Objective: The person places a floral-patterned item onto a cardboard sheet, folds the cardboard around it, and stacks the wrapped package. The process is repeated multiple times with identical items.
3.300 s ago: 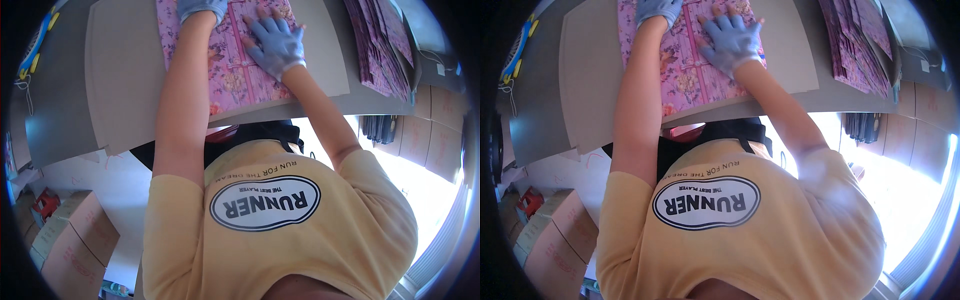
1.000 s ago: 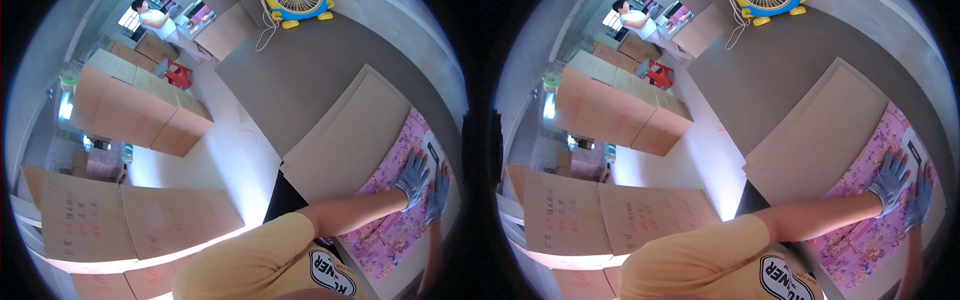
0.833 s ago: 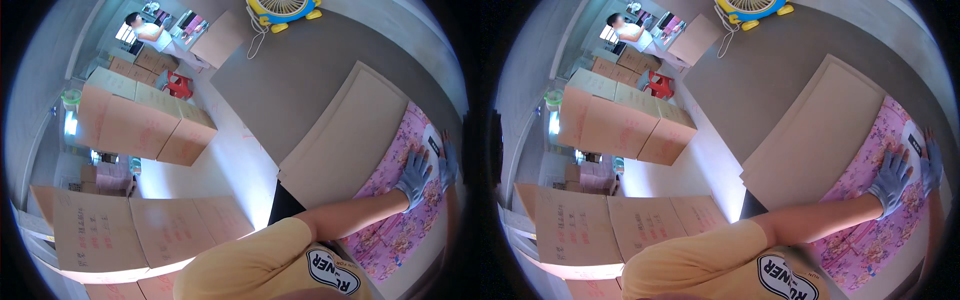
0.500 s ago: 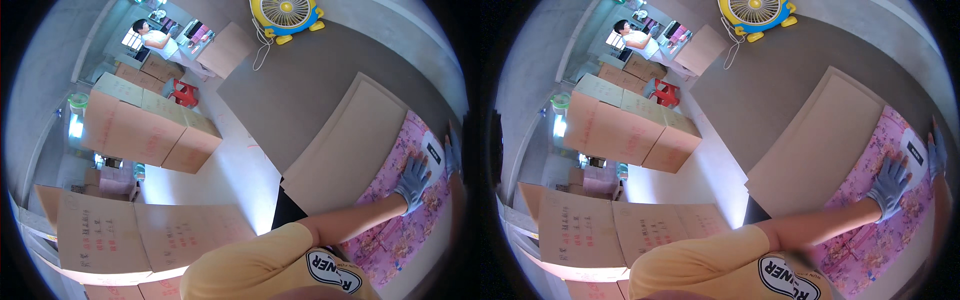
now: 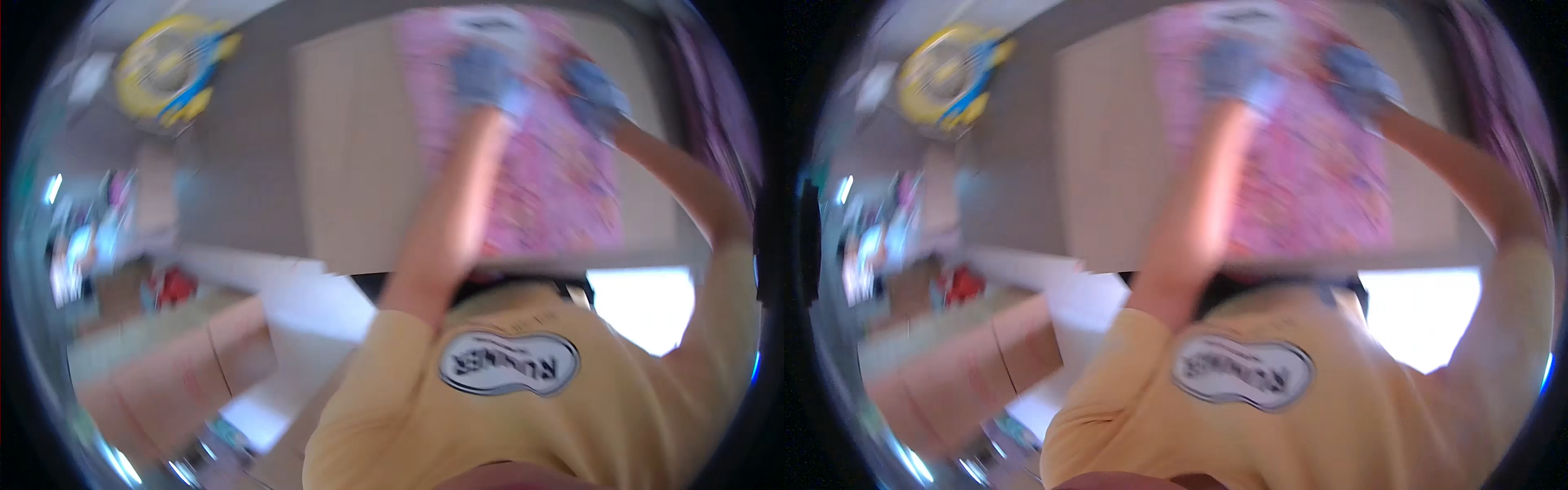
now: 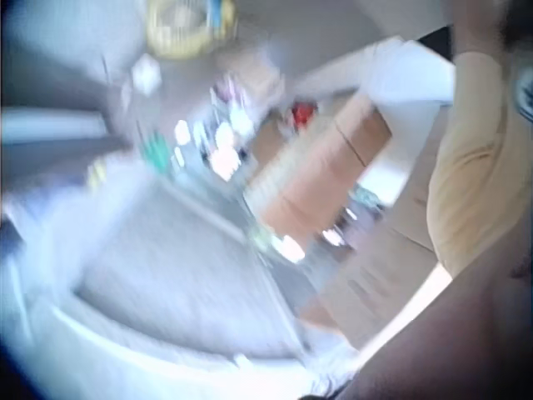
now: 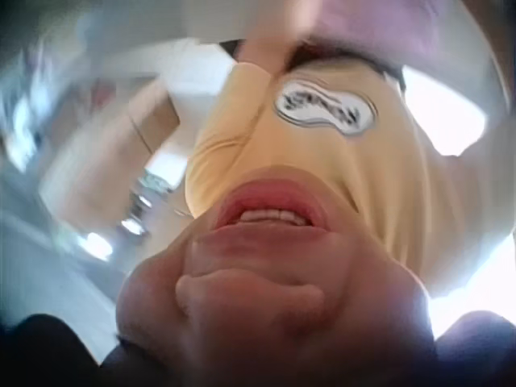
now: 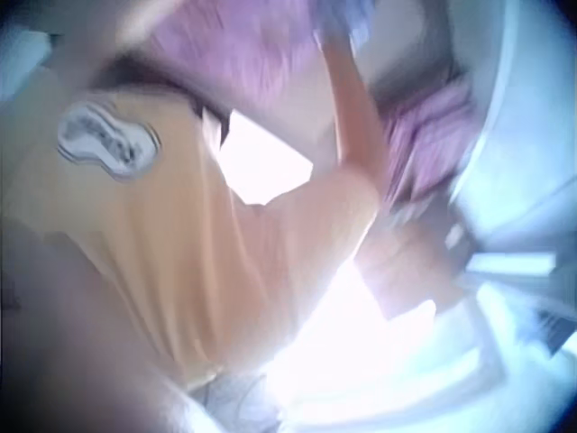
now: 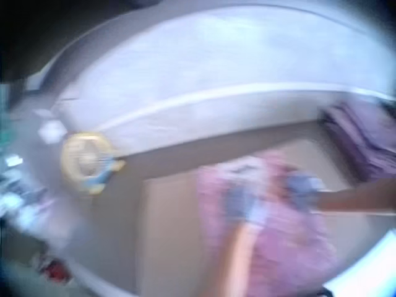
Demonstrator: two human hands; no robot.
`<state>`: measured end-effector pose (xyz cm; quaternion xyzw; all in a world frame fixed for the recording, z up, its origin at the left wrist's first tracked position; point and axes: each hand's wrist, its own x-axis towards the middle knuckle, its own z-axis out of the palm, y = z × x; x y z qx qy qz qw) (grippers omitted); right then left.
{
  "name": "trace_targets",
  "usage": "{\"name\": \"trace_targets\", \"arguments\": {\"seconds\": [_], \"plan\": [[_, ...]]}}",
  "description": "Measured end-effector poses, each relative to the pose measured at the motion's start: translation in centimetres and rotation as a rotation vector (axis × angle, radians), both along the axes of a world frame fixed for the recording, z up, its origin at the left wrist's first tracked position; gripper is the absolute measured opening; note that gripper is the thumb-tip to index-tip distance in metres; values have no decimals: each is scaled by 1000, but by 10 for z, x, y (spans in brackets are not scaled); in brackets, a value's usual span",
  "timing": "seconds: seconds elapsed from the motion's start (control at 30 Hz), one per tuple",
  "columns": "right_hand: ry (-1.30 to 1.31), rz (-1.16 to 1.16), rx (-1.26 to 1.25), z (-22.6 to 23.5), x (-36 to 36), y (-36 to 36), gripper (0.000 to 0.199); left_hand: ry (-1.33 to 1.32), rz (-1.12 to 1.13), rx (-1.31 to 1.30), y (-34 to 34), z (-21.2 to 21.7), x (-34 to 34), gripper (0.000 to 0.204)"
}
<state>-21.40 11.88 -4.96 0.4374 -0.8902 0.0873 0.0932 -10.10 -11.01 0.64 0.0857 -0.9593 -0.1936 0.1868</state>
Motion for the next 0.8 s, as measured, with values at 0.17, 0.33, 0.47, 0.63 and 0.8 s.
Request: {"name": "trace_targets", "arguments": {"seconds": [0.17,0.33,0.47,0.63,0.8], "plan": [[-65,201,212,72,157,30,50,-113,132,-338,-30,-35,17,56],[-144,24,60,66,256,86,53,-133,50,-280,-1,-25,-4,58],[-152,-23,-47,50,274,73,51,-124,66,-334,-6,-33,8,56],[-175,43,-109,35,273,61,50,-64,57,-376,-4,-36,15,53],[-219,77,-137,44,265,64,47,-85,-67,-473,45,-26,59,50]]}}
